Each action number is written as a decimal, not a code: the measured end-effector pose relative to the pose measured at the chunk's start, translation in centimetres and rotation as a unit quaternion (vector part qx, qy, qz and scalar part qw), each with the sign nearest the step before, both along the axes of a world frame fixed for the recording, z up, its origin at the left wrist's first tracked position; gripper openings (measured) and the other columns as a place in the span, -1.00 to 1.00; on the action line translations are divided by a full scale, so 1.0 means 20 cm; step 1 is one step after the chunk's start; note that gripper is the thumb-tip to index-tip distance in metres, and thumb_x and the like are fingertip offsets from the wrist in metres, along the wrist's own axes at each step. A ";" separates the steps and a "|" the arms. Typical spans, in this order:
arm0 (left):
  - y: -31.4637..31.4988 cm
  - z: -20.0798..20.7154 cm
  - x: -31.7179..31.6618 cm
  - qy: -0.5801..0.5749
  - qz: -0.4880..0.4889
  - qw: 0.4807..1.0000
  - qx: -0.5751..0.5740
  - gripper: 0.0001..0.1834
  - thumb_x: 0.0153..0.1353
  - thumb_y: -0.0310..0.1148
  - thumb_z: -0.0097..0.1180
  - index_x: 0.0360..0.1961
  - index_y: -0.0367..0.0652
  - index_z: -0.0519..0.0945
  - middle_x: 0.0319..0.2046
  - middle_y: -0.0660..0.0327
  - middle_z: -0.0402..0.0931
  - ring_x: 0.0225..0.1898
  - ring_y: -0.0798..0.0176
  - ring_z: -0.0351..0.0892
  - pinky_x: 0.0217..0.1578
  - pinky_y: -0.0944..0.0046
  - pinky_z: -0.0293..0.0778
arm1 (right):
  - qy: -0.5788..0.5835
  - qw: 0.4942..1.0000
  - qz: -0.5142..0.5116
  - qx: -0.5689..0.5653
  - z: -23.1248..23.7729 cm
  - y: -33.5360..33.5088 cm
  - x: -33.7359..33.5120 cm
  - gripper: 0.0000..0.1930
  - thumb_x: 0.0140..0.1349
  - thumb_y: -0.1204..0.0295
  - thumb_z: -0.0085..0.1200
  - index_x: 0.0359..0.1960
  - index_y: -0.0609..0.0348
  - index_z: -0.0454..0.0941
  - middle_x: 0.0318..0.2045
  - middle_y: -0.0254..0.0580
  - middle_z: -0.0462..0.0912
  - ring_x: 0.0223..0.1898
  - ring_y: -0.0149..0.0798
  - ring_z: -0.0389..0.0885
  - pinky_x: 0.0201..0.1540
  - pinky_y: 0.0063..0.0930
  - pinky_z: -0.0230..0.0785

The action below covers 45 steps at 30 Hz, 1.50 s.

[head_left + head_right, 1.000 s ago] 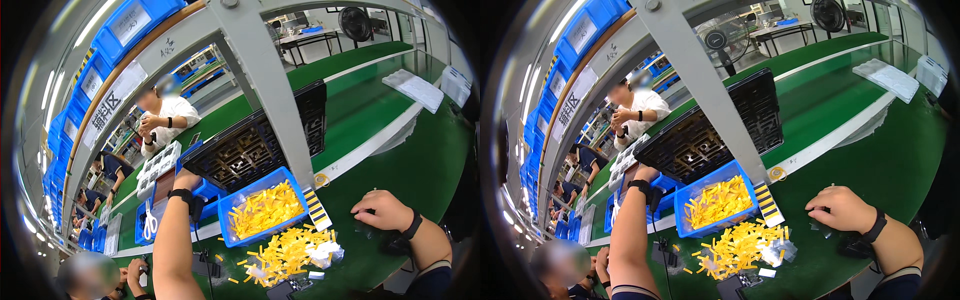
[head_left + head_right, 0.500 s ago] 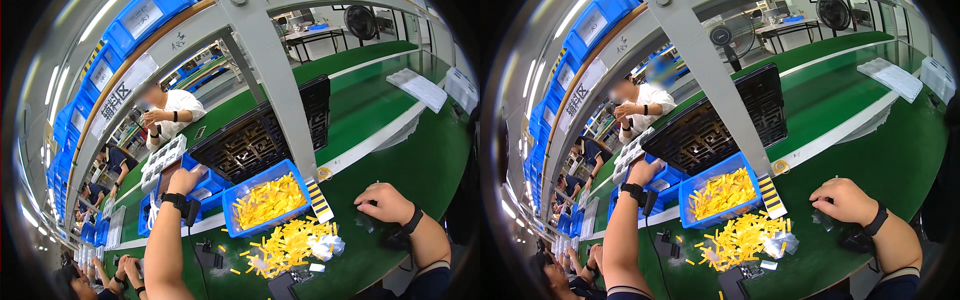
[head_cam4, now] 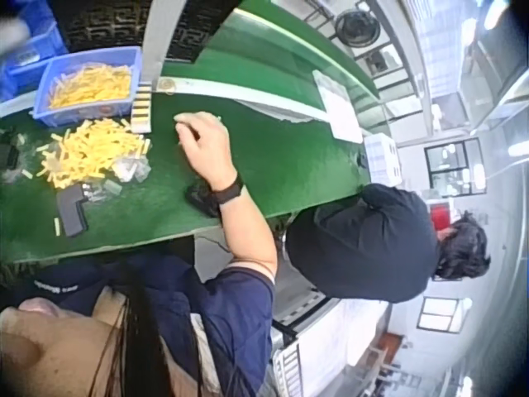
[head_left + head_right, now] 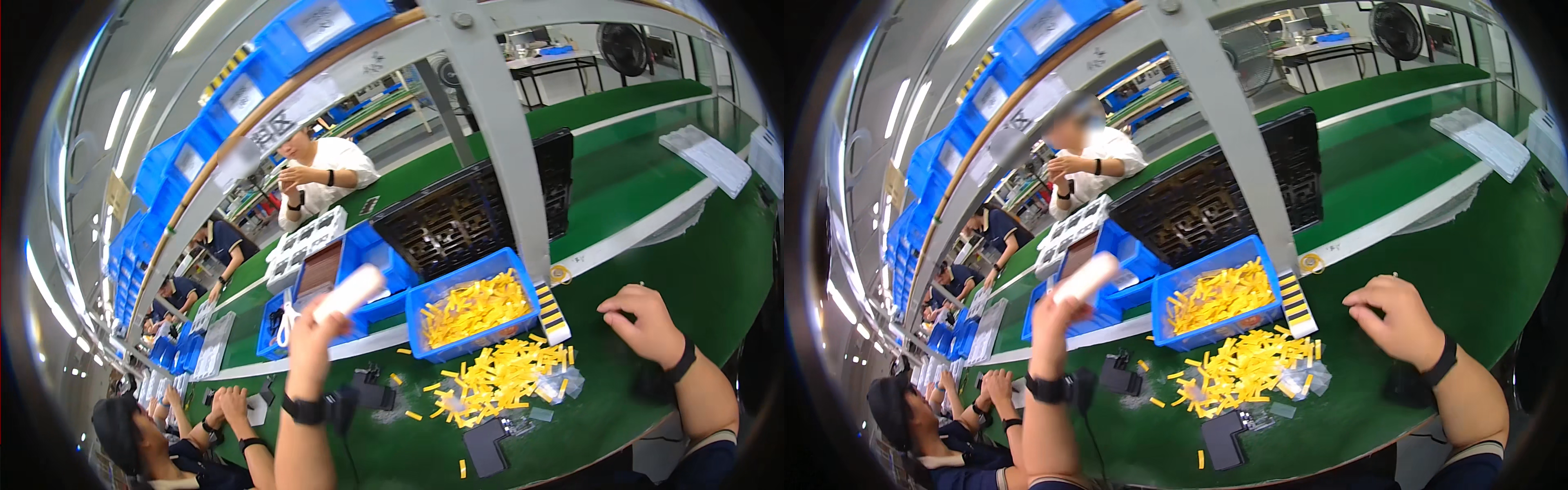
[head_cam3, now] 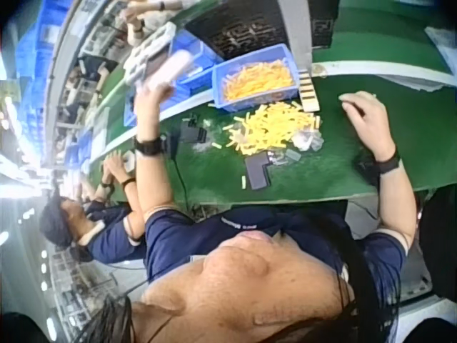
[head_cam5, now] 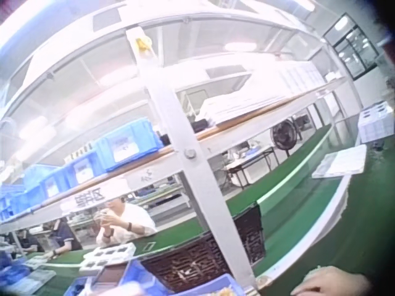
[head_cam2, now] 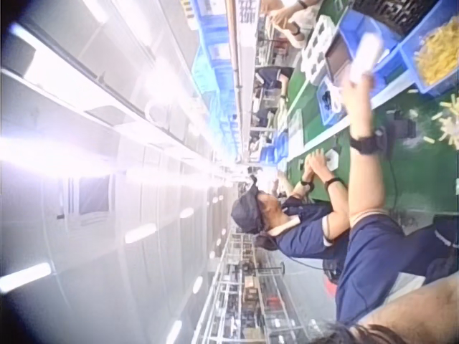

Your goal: Assembling small yellow components and striped stickers onto black plastic parts at an assembly workbench.

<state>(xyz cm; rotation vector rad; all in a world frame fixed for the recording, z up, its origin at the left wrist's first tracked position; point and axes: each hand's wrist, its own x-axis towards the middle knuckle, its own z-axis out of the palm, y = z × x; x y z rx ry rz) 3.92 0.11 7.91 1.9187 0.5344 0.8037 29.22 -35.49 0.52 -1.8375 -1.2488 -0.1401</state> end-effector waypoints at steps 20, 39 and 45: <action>-1.14 -0.39 -0.46 -0.010 -0.295 0.954 -0.048 -0.15 0.15 -0.01 0.10 0.30 -0.26 0.04 0.26 0.02 0.09 0.27 0.09 0.09 0.23 0.15 0.02 | 0.331 0.878 0.311 0.152 -0.10 0.05 -1.01 -0.50 -0.18 0.27 0.41 -0.18 0.18 0.51 -0.02 0.02 0.46 -0.05 -0.13 0.48 0.00 -0.34 0.31; -1.29 -0.41 -0.44 0.113 -0.214 0.963 0.120 -0.25 -0.04 -0.24 0.27 0.14 -0.28 0.22 -0.03 -0.06 0.33 0.01 -0.08 0.34 0.03 0.10 0.28 | 0.319 0.924 0.200 0.065 -0.17 -0.14 -1.04 -0.21 -0.15 0.35 0.38 0.16 0.29 0.26 0.01 -0.01 0.43 -0.03 -0.28 0.47 0.00 -0.43 0.37; -1.27 -0.42 -0.46 0.151 -0.255 0.955 -0.002 -0.33 -0.01 -0.22 0.28 0.10 -0.29 0.34 -0.10 0.12 0.45 -0.11 0.27 0.46 -0.09 0.31 0.39 | 0.216 0.956 0.194 0.044 -0.17 -0.18 -1.02 -0.23 -0.15 0.23 0.36 0.13 0.25 0.31 -0.04 0.08 0.48 -0.03 -0.08 0.50 0.03 -0.34 0.33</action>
